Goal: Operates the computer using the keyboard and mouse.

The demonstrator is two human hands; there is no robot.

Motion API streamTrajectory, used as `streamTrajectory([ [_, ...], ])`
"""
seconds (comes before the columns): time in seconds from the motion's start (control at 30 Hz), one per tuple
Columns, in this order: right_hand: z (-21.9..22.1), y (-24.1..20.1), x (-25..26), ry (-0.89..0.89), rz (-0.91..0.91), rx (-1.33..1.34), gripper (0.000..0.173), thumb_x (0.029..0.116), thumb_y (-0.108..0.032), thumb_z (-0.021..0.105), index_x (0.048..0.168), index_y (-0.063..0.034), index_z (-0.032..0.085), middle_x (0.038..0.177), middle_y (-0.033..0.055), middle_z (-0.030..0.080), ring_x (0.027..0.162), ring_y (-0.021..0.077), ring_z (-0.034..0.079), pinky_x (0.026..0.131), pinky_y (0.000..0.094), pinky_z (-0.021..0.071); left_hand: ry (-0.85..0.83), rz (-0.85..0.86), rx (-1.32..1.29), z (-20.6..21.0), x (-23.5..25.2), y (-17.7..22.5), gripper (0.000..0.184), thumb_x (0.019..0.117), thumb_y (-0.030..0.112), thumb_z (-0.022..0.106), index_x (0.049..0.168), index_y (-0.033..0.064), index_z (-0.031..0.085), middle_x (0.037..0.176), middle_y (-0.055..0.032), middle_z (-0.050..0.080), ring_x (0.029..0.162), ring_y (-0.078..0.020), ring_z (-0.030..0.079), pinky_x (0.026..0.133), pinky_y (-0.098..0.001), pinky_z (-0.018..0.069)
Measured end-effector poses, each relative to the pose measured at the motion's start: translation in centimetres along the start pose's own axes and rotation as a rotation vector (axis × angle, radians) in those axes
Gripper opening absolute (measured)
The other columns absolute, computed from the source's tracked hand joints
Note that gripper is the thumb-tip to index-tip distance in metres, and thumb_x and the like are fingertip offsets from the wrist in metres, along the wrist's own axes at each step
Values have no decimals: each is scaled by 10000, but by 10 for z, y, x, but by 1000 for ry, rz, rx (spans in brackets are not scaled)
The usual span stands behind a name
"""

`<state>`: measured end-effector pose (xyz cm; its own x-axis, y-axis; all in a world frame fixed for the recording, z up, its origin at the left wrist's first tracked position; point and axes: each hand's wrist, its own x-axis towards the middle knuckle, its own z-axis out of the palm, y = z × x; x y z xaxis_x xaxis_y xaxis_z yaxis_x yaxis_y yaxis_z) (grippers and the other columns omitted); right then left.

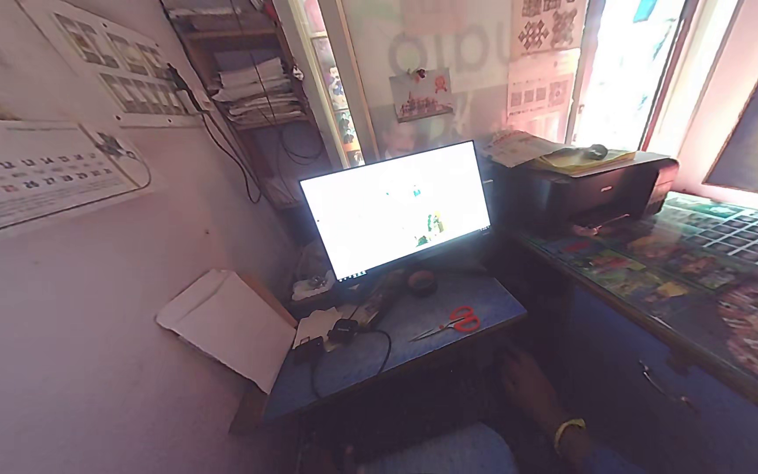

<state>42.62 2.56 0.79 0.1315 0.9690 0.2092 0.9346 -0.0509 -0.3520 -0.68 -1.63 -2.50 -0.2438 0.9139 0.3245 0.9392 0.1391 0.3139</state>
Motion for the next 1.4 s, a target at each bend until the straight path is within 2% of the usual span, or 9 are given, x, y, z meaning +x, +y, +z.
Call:
streamTrajectory([
  [0.1, 0, 0, 1, -7, 5, 5, 468, 1002, -321, 546, 1449, -188, 592, 1547, 140, 487, 1442, 321, 450, 1170, 457, 408, -66, 31, -42, -14, 0, 10, 641, 1037, 436, 492, 1460, -46, 499, 1549, -271, 440, 1474, -413, 383, 1228, -558, 267],
  [0.23, 0, 0, 0, 10, -14, 22, 462, 994, -301, 562, 1433, -165, 606, 1543, 151, 492, 1433, 335, 460, 1169, 472, 407, -436, 105, -28, -52, 7, 44, 598, 1047, 409, 529, 1476, -6, 502, 1547, -244, 459, 1469, -390, 402, 1205, -527, 321],
  [0.27, 1, 0, 0, 8, -14, 23, 459, 994, -302, 561, 1432, -170, 606, 1547, 145, 488, 1436, 329, 456, 1169, 472, 408, -365, 173, -35, -34, 4, 40, 600, 1026, 455, 529, 1454, 36, 541, 1528, -200, 500, 1454, -355, 436, 1195, -513, 353],
  [0.37, 1, 1, 0, 9, -14, 20, 456, 991, -308, 572, 1426, -177, 611, 1546, 142, 490, 1437, 329, 457, 1169, 473, 412, -335, 401, -58, -16, -3, 56, 603, 1041, 506, 448, 1486, 107, 527, 1582, -134, 457, 1509, -317, 362, 1242, -511, 274],
  [0.47, -1, 1, 3, 14, -6, 23, 454, 990, -310, 576, 1423, -178, 615, 1545, 143, 492, 1433, 326, 463, 1167, 473, 413, -338, 508, -54, -19, -8, 93, 620, 996, 509, 515, 1492, 138, 533, 1575, -92, 480, 1500, -294, 382, 1231, -520, 283],
  [0.57, -1, 2, 4, 15, -14, 22, 463, 990, -319, 566, 1430, -182, 608, 1549, 140, 485, 1435, 321, 461, 1165, 468, 417, -338, 530, -110, -18, -11, 117, 675, 957, 550, 545, 1514, 170, 512, 1570, -53, 491, 1475, -270, 423, 1208, -519, 334],
  [0.83, 0, 1, -1, -9, -7, 20, 463, 999, -333, 549, 1427, -164, 608, 1557, 143, 475, 1439, 325, 453, 1169, 466, 411, -354, 640, -134, 18, -15, 114, 680, 1041, 493, 463, 1577, 81, 393, 1663, -55, 345, 1548, -221, 295, 1278, -500, 176],
  [0.97, -9, -2, -2, -22, -5, -4, 458, 1008, -320, 548, 1399, -93, 620, 1539, 195, 479, 1424, 347, 469, 1161, 460, 417, -370, 669, -131, 24, -13, 115, 667, 1061, 489, 415, 1573, 62, 392, 1668, -80, 328, 1552, -236, 286, 1273, -524, 183],
  [1.4, -4, 0, -1, 1, -7, 12, 457, 1002, -318, 561, 1417, -134, 614, 1525, 174, 500, 1415, 335, 481, 1146, 461, 437, -331, 699, -129, 26, -12, 112, 634, 1062, 480, 415, 1552, 78, 437, 1651, -52, 369, 1541, -229, 313, 1263, -523, 220],
])
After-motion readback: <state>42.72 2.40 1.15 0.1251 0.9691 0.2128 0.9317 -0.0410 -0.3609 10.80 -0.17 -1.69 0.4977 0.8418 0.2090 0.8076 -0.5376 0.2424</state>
